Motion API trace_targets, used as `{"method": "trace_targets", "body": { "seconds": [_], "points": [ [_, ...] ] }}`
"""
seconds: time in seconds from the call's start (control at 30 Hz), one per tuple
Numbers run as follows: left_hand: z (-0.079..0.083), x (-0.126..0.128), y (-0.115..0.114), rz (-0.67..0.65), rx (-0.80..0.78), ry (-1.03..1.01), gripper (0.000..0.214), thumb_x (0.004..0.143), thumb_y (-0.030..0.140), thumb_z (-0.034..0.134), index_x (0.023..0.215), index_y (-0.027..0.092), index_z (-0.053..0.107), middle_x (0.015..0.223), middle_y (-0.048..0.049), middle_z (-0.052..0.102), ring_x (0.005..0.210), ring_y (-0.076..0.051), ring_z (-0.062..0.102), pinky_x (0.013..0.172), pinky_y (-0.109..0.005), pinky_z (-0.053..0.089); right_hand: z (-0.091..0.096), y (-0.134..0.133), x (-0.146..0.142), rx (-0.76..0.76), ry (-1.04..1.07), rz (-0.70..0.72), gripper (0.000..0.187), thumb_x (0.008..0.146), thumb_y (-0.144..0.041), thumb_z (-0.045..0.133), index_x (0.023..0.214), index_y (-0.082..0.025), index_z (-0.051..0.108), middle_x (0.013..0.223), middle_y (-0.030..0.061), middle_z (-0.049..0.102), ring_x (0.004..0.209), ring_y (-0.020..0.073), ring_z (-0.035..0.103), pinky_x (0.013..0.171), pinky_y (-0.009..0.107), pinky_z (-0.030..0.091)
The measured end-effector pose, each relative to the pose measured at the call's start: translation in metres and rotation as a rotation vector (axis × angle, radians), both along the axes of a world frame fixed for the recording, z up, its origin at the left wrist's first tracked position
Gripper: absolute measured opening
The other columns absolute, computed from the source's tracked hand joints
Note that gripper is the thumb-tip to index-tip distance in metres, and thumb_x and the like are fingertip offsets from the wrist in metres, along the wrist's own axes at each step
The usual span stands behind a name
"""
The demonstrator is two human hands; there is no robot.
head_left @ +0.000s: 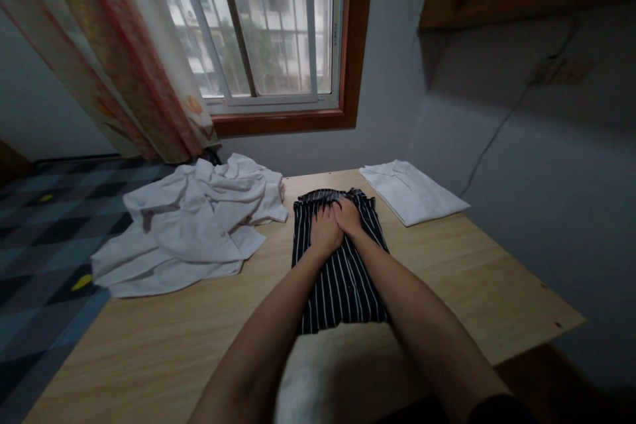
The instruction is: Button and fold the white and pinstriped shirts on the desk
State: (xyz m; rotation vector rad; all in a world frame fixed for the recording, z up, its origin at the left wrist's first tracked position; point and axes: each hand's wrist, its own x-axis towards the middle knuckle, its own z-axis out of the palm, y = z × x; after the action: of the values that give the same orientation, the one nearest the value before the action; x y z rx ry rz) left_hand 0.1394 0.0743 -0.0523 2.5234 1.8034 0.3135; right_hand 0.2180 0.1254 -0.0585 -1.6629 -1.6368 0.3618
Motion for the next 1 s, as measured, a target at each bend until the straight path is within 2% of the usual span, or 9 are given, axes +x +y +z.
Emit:
{"method": "trace_targets", "body": {
  "seconds": [0.13,0.27,0.37,0.53,0.67,0.77,0.87,0.93,1.0],
  "points": [
    [-0.012,-0.022,0.018,-0.050,0.008,0.052,0.056,0.095,0.029,0.027,0.148,0.009,0.032,0.153,-0.0136,0.033,0.142,-0.028,0.026,0.115,-0.052,0.021,-0.021,-0.007,0.012,-0.056,-0.248,0.055,0.044,0.098,-0.029,0.031,0.128,-0.015,0.060,0.143,0.0094,0.050,0.138,0.0238,0.035,0.115,0.042,0.022],
    [-0.012,-0.031,0.034,-0.049,-0.036,0.068,0.063,0.096,0.049,0.020,0.148,0.016,0.032,0.157,-0.0087,0.027,0.145,-0.029,0.019,0.115,-0.055,0.018,-0.020,-0.009,0.024,-0.133,-0.417,0.043,0.057,0.099,-0.049,0.024,0.139,-0.016,0.048,0.150,0.0106,0.041,0.141,0.0273,0.028,0.115,0.049,0.014],
    [-0.013,-0.039,0.048,-0.030,-0.042,0.068,0.068,0.095,0.057,0.016,0.150,0.020,0.030,0.158,-0.0065,0.023,0.146,-0.029,0.016,0.115,-0.056,0.014,-0.019,-0.010,0.035,-0.165,-0.489,0.013,0.065,0.097,-0.058,0.020,0.144,-0.017,0.041,0.154,0.0110,0.033,0.143,0.0286,0.023,0.115,0.052,0.010],
    [-0.015,-0.060,0.068,0.024,-0.055,0.084,0.069,0.094,0.060,0.016,0.151,0.022,0.026,0.159,-0.0051,0.018,0.146,-0.032,0.013,0.114,-0.061,0.010,-0.022,-0.013,0.059,-0.189,-0.540,-0.013,0.070,0.095,-0.062,0.022,0.149,-0.018,0.031,0.157,0.0105,0.025,0.144,0.0303,0.019,0.114,0.056,0.011],
    [-0.014,-0.071,0.071,0.030,-0.033,0.067,0.068,0.095,0.057,0.019,0.151,0.019,0.027,0.158,-0.0097,0.021,0.145,-0.033,0.016,0.112,-0.064,0.013,-0.024,-0.017,0.080,-0.212,-0.524,-0.017,0.065,0.096,-0.058,0.027,0.149,-0.019,0.031,0.157,0.0110,0.025,0.143,0.0319,0.022,0.112,0.059,0.013],
    [-0.005,-0.073,0.063,-0.021,0.095,0.034,0.063,0.097,0.050,0.025,0.148,0.016,0.032,0.156,-0.0120,0.026,0.145,-0.031,0.019,0.114,-0.060,0.013,-0.026,-0.026,0.098,-0.162,-0.487,0.008,0.060,0.097,-0.051,0.032,0.146,-0.017,0.036,0.154,0.0138,0.031,0.142,0.0314,0.024,0.112,0.058,0.017],
    [0.012,-0.074,0.039,-0.124,0.190,0.020,0.055,0.097,0.042,0.032,0.144,0.015,0.039,0.155,-0.0115,0.029,0.145,-0.028,0.019,0.117,-0.053,0.011,-0.024,-0.042,0.114,-0.128,-0.419,0.055,0.057,0.098,-0.043,0.033,0.146,-0.012,0.035,0.153,0.0159,0.032,0.143,0.0271,0.026,0.114,0.049,0.021],
    [0.024,-0.074,0.010,-0.198,0.139,0.010,0.053,0.098,0.040,0.031,0.142,0.014,0.041,0.154,-0.0125,0.032,0.144,-0.027,0.023,0.117,-0.050,0.015,-0.019,-0.059,0.119,-0.101,-0.379,0.073,0.058,0.098,-0.039,0.033,0.146,-0.007,0.033,0.153,0.0182,0.031,0.143,0.0254,0.026,0.116,0.046,0.022],
    [0.033,-0.074,-0.027,-0.292,0.020,0.002,0.056,0.098,0.044,0.027,0.144,0.013,0.039,0.153,-0.0135,0.034,0.143,-0.026,0.027,0.116,-0.047,0.021,-0.011,-0.081,0.114,-0.050,-0.368,0.109,0.060,0.098,-0.039,0.034,0.147,-0.004,0.032,0.154,0.0202,0.029,0.144,0.0259,0.024,0.117,0.045,0.021]
  ]
}}
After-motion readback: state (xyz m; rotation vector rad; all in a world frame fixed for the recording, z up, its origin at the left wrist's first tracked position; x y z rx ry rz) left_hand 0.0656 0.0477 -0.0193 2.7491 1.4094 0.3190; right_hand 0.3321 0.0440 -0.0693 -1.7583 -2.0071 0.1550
